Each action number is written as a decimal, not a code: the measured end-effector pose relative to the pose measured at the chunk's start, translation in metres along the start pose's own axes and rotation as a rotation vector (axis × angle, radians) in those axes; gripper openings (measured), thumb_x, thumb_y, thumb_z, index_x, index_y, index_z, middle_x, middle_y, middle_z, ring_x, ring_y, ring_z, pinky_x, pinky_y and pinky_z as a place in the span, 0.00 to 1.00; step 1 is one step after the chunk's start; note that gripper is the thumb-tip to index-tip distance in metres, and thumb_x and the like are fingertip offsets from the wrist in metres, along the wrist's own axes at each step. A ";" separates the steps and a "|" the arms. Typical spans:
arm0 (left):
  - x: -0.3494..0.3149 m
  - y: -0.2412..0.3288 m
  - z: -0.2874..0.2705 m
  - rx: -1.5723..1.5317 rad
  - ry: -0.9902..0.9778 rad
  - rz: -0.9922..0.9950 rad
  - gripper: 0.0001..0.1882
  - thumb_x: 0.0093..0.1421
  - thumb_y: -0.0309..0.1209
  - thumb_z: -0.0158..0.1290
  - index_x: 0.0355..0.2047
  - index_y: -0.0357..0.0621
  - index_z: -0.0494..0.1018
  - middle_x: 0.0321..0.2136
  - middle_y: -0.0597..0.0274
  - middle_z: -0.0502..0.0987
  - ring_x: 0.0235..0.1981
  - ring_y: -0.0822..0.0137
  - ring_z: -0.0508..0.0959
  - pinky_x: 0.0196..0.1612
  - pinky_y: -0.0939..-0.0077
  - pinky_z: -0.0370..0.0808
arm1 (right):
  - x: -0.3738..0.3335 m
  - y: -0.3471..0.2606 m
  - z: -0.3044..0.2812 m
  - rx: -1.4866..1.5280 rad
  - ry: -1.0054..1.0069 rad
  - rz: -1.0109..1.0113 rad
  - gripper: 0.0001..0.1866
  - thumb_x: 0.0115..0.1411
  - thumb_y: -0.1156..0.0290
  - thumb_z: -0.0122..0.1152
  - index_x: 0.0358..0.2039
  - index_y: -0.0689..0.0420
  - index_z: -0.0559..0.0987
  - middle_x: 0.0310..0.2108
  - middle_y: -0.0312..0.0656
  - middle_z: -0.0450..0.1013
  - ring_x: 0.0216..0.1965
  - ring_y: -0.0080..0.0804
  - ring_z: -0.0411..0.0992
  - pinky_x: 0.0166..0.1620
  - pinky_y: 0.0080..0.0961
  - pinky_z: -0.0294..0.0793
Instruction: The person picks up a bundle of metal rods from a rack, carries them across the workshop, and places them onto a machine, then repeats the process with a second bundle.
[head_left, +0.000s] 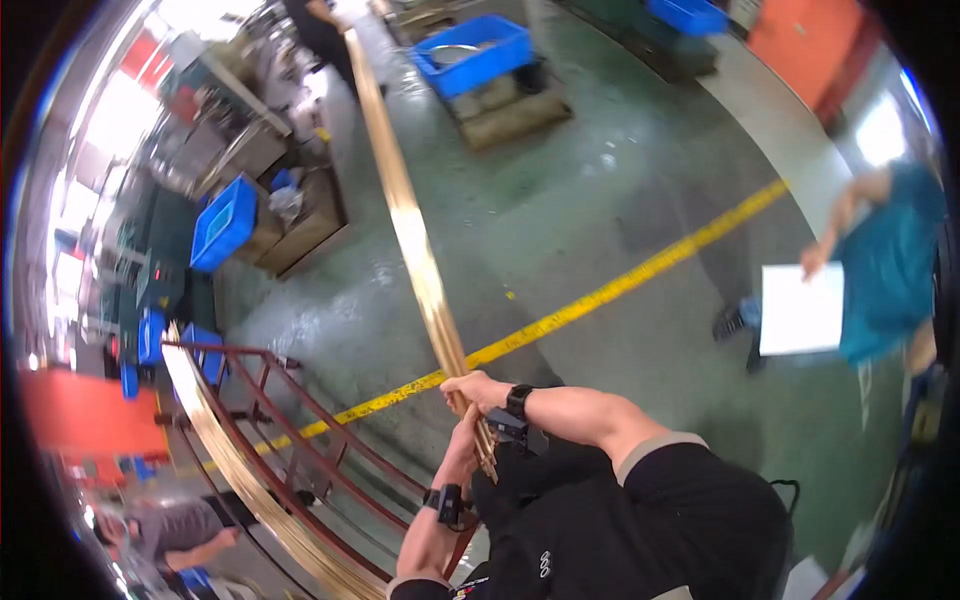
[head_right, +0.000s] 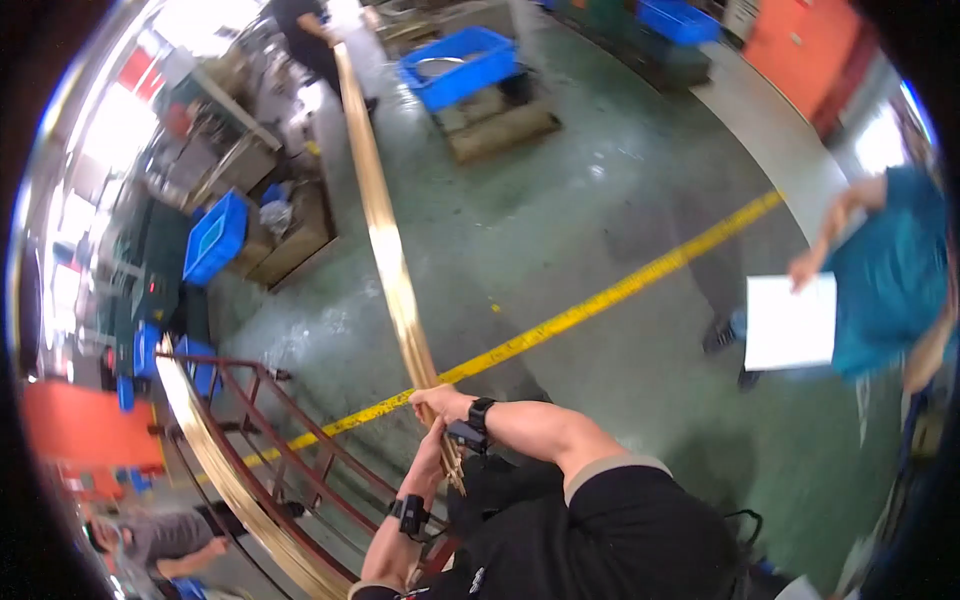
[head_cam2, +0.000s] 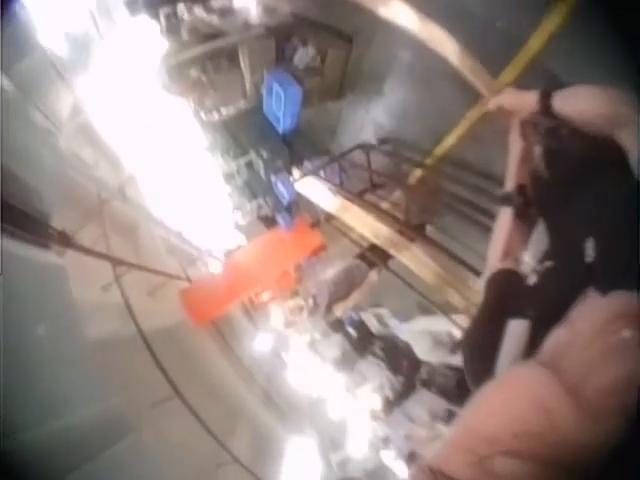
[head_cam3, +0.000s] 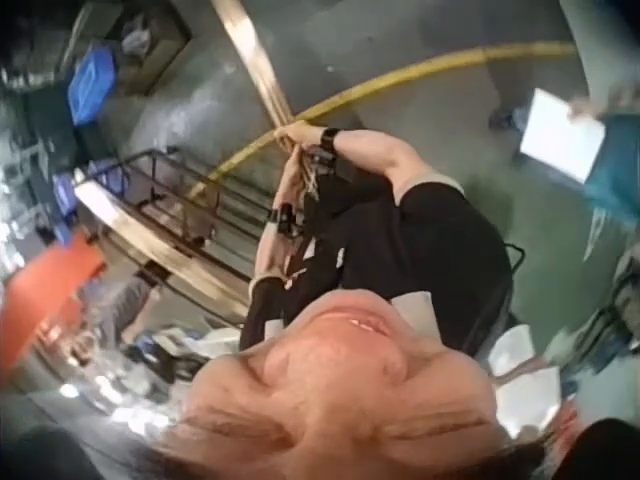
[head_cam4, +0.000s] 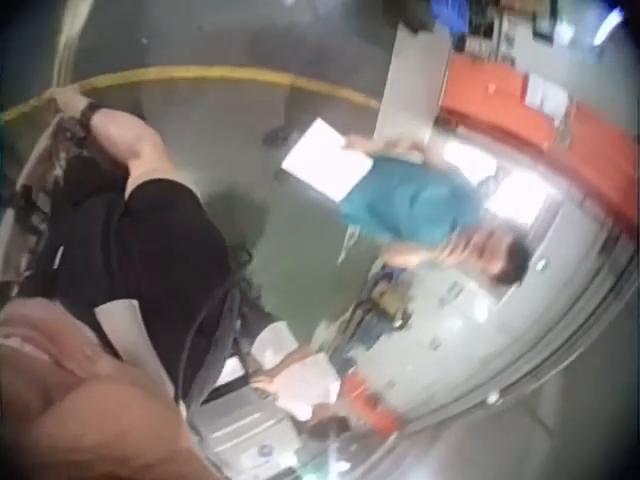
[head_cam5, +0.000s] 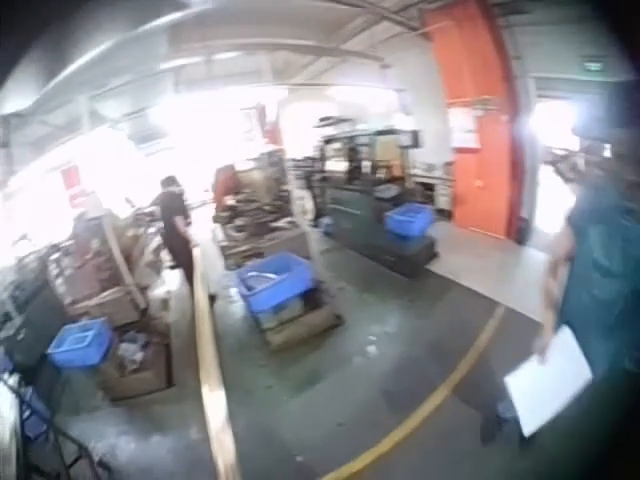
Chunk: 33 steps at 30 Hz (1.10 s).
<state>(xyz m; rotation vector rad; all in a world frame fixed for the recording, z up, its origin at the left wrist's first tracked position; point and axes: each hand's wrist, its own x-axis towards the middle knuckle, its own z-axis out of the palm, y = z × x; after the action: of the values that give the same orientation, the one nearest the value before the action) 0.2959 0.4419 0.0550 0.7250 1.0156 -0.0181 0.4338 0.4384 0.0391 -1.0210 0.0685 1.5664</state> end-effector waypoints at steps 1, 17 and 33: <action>0.016 -0.002 -0.011 -0.016 0.025 -0.032 0.20 0.70 0.51 0.46 0.40 0.46 0.71 0.22 0.62 0.77 0.18 0.68 0.78 0.21 0.73 0.77 | 0.019 0.004 -0.001 -0.028 0.039 0.085 0.10 0.58 0.67 0.65 0.26 0.59 0.79 0.22 0.40 0.75 0.25 0.31 0.75 0.31 0.31 0.76; 0.305 0.462 -0.120 -0.124 -0.083 -0.024 0.19 0.68 0.52 0.49 0.32 0.50 0.70 0.19 0.68 0.71 0.16 0.69 0.73 0.20 0.74 0.71 | 0.436 -0.330 0.149 -0.124 0.121 0.034 0.09 0.60 0.65 0.64 0.29 0.57 0.79 0.26 0.38 0.75 0.27 0.30 0.75 0.32 0.31 0.78; 0.671 1.019 -0.060 -0.079 -0.114 -0.017 0.21 0.71 0.51 0.44 0.35 0.46 0.69 0.20 0.64 0.73 0.18 0.67 0.75 0.22 0.71 0.74 | 0.833 -0.863 0.221 -0.141 0.149 0.066 0.08 0.60 0.66 0.64 0.31 0.58 0.78 0.26 0.40 0.75 0.27 0.32 0.75 0.32 0.32 0.78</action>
<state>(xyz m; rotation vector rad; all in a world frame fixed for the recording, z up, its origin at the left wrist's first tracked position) 0.9601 1.4665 0.0673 0.6364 0.9087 -0.0329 1.0977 1.4610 0.0677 -1.2566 0.0962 1.5697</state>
